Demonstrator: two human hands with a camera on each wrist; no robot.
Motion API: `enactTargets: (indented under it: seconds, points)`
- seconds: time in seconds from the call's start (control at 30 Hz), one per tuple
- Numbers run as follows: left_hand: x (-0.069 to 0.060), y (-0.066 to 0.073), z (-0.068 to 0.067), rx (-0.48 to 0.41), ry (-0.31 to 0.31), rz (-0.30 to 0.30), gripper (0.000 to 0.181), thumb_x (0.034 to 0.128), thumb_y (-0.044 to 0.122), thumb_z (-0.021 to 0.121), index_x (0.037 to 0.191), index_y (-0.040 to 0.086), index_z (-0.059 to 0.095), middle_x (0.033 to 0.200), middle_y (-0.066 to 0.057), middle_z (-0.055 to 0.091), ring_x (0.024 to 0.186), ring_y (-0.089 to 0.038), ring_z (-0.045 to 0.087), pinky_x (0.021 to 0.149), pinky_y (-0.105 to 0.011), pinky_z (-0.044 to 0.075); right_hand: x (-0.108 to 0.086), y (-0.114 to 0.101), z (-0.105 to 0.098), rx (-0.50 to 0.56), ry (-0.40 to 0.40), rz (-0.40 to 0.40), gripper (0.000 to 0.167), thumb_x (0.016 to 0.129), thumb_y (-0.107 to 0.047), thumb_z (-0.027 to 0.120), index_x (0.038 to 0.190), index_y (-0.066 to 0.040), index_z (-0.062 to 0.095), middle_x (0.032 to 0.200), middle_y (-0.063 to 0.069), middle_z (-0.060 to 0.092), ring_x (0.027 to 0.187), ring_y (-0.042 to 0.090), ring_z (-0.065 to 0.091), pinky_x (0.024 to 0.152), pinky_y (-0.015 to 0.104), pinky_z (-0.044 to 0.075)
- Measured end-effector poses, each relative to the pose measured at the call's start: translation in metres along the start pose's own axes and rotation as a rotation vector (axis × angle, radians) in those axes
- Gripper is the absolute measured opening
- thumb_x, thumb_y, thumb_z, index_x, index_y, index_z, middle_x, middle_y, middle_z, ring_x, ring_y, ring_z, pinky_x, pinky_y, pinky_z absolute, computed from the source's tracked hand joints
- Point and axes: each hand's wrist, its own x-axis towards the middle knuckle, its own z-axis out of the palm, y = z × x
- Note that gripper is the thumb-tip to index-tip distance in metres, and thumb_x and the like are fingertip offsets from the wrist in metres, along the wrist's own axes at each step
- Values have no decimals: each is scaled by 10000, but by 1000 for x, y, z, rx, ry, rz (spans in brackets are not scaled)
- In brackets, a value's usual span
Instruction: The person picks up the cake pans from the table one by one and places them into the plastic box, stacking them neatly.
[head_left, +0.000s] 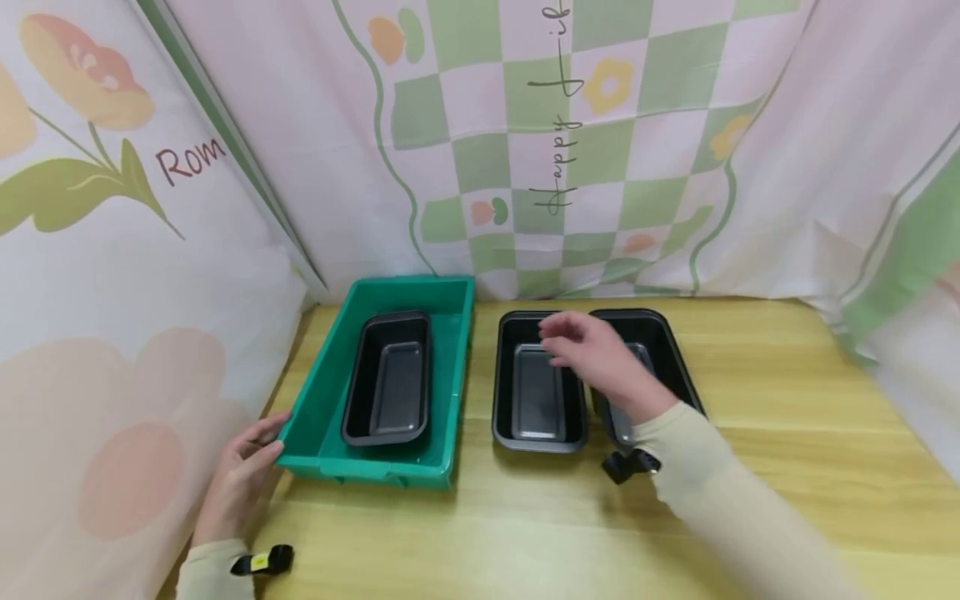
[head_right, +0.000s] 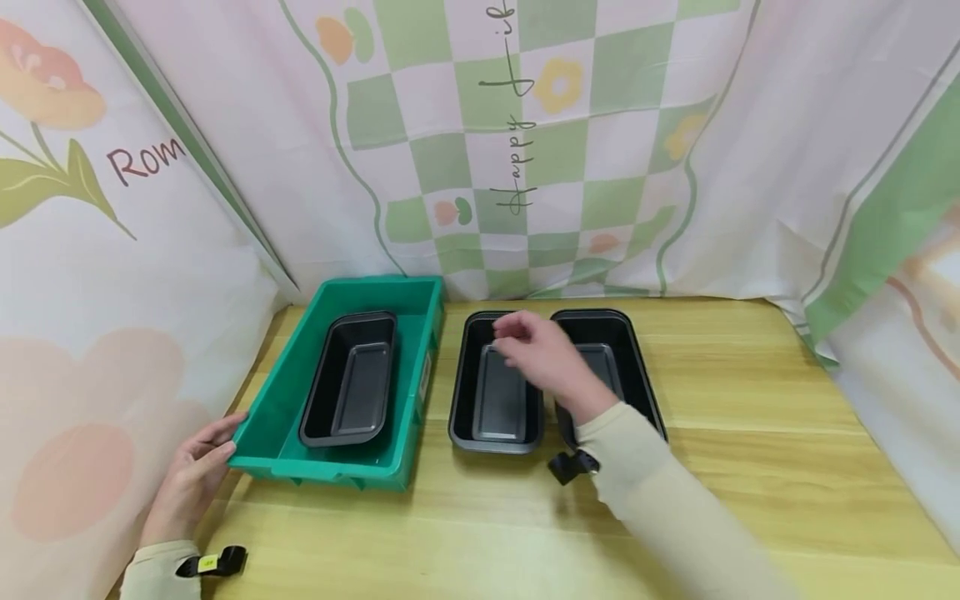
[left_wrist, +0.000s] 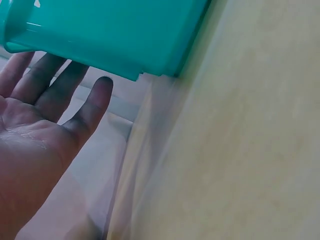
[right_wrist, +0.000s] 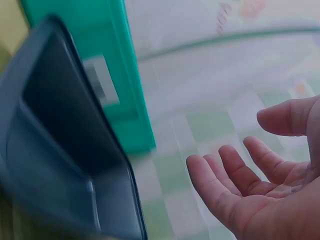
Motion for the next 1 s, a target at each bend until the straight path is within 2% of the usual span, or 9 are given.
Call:
enactTargets:
  seconds: [0.13,0.23,0.37,0.43,0.53,0.63,0.73,0.83,1.0]
  points:
    - [0,-2,-2,9,1,-22,418,989,-114,407,1406,-104,433,1294,-11,617,1144,-121,575,963,-226,447,-12,15,-43,43,69,16,334,997,-82,541,1262,116,497,1189,197,569,965,166,627,835,363,551]
    - [-3,-3,-4,2,-18,-24,420,989,-124,398,1407,-111,423,1291,-17,618,1130,-125,587,944,-238,467,-22,33,-71,73,100,20,312,1012,-81,515,1238,132,485,1101,70,611,898,94,639,810,332,557]
    - [-6,-2,-5,25,2,-49,410,992,-106,419,1401,-109,430,1270,-15,627,1112,-121,596,920,-240,481,-37,54,-103,75,139,14,187,1011,-61,508,1158,50,533,989,-99,625,861,53,628,762,299,565]
    - [-4,-2,-4,56,31,-71,410,991,-87,446,1400,-109,430,1263,-11,623,1112,-120,587,926,-239,476,-45,60,-116,73,160,4,139,1005,-47,508,1128,3,548,966,-116,630,856,43,625,740,285,566]
    - [0,-1,-2,97,68,-94,419,985,-65,482,1400,-104,435,1253,-6,615,1107,-119,572,931,-231,467,-53,66,-129,50,186,7,145,998,-34,513,1131,19,537,956,-113,634,860,34,629,729,284,567]
    - [0,0,-1,112,76,-94,422,981,-73,484,1399,-100,440,1246,-8,608,1098,-118,565,925,-227,468,-57,73,-135,-18,183,49,254,1001,-51,520,1194,111,492,989,-68,625,878,21,630,750,290,565]
    - [-1,0,-1,110,65,-83,423,980,-87,472,1401,-102,438,1246,-15,604,1099,-117,564,922,-226,470,-60,81,-137,-112,153,95,365,1004,-66,521,1264,177,441,1086,68,604,897,16,626,783,284,557]
    - [-2,1,0,126,70,-94,429,983,-73,482,1409,-93,435,1256,-8,597,1107,-114,557,926,-220,465,-63,87,-138,-151,142,120,417,998,-67,526,1306,191,413,1181,209,536,896,18,620,789,282,554]
    - [-3,3,-1,160,91,-131,440,989,-35,505,1419,-81,427,1262,-3,584,1101,-120,539,922,-220,465,-67,93,-140,-159,149,123,426,984,-57,539,1312,183,411,1235,288,480,875,53,627,770,307,562]
